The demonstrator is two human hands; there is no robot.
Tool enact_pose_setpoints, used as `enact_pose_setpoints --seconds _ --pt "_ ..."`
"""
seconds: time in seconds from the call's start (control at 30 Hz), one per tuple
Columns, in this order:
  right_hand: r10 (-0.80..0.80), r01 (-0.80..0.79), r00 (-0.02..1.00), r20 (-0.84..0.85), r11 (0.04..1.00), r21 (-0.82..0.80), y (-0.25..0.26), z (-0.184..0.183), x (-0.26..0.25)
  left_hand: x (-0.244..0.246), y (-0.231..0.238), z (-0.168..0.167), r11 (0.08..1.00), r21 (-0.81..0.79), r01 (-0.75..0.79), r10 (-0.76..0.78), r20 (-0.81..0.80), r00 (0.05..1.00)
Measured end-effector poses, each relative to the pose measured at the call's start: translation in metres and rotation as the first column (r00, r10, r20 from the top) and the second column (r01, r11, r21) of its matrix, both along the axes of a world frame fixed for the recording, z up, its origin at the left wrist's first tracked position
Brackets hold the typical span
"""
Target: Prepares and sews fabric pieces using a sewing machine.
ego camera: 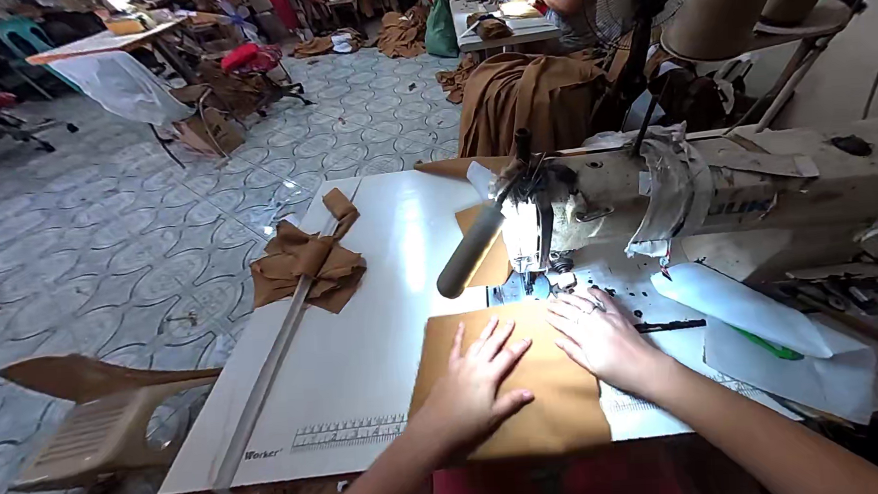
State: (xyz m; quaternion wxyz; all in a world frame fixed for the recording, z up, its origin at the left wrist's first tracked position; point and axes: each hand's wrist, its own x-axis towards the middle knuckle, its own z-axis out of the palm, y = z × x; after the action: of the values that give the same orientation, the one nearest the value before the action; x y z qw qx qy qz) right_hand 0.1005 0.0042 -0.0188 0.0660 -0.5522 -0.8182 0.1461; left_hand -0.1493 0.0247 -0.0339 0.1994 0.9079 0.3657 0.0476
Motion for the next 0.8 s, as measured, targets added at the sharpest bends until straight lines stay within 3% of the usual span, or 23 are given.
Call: enact_pose_setpoints --seconds 0.03,0.1,0.33,0.4,0.43,0.5,0.6,0.67,0.73,0.8 --pt "-0.021 0.022 1.0 0.014 0.993 -0.114 0.006 0.005 -0.001 -0.005 0.012 0.001 1.0 -0.028 0.014 -0.015 -0.015 1.0" --pt "-0.07 0.073 0.997 0.027 0.979 -0.191 0.022 0.01 -0.003 -0.01 0.029 0.003 0.998 -0.051 0.022 -0.024 -0.038 0.999" --pt "-0.091 0.092 0.996 0.014 0.979 -0.183 0.022 0.02 0.002 -0.01 0.017 0.002 1.0 0.007 -0.019 0.019 -0.035 0.999" --pt "-0.16 0.157 0.985 -0.058 0.987 -0.044 -0.007 0.033 0.019 -0.007 0.004 -0.001 0.993 0.122 -0.006 -0.003 0.069 0.998" --pt "-0.2 0.221 0.968 -0.15 0.966 0.135 -0.026 0.032 0.032 -0.003 -0.002 -0.002 0.984 0.177 0.026 -0.052 0.146 0.988" --pt "-0.289 0.359 0.93 -0.229 0.852 0.381 -0.059 0.025 0.061 0.012 -0.011 0.005 0.973 0.178 0.145 -0.186 0.242 0.952" --pt "-0.546 0.539 0.832 -0.103 0.748 0.387 -0.09 0.018 0.092 0.063 -0.01 0.017 0.939 0.149 0.31 -0.342 0.307 0.888" --pt "-0.633 0.615 0.773 -0.04 0.732 0.293 -0.094 0.012 0.103 0.116 0.005 0.031 0.95 0.03 0.311 -0.306 0.29 0.907" --pt "-0.658 0.639 0.752 -0.03 0.718 0.276 -0.093 0.007 0.108 0.173 0.029 0.047 0.954 -0.209 0.214 -0.166 0.224 0.96" --pt "-0.65 0.64 0.755 -0.087 0.702 0.311 -0.089 0.003 0.11 0.221 0.05 0.044 0.892 -0.436 0.117 0.004 0.265 0.964"
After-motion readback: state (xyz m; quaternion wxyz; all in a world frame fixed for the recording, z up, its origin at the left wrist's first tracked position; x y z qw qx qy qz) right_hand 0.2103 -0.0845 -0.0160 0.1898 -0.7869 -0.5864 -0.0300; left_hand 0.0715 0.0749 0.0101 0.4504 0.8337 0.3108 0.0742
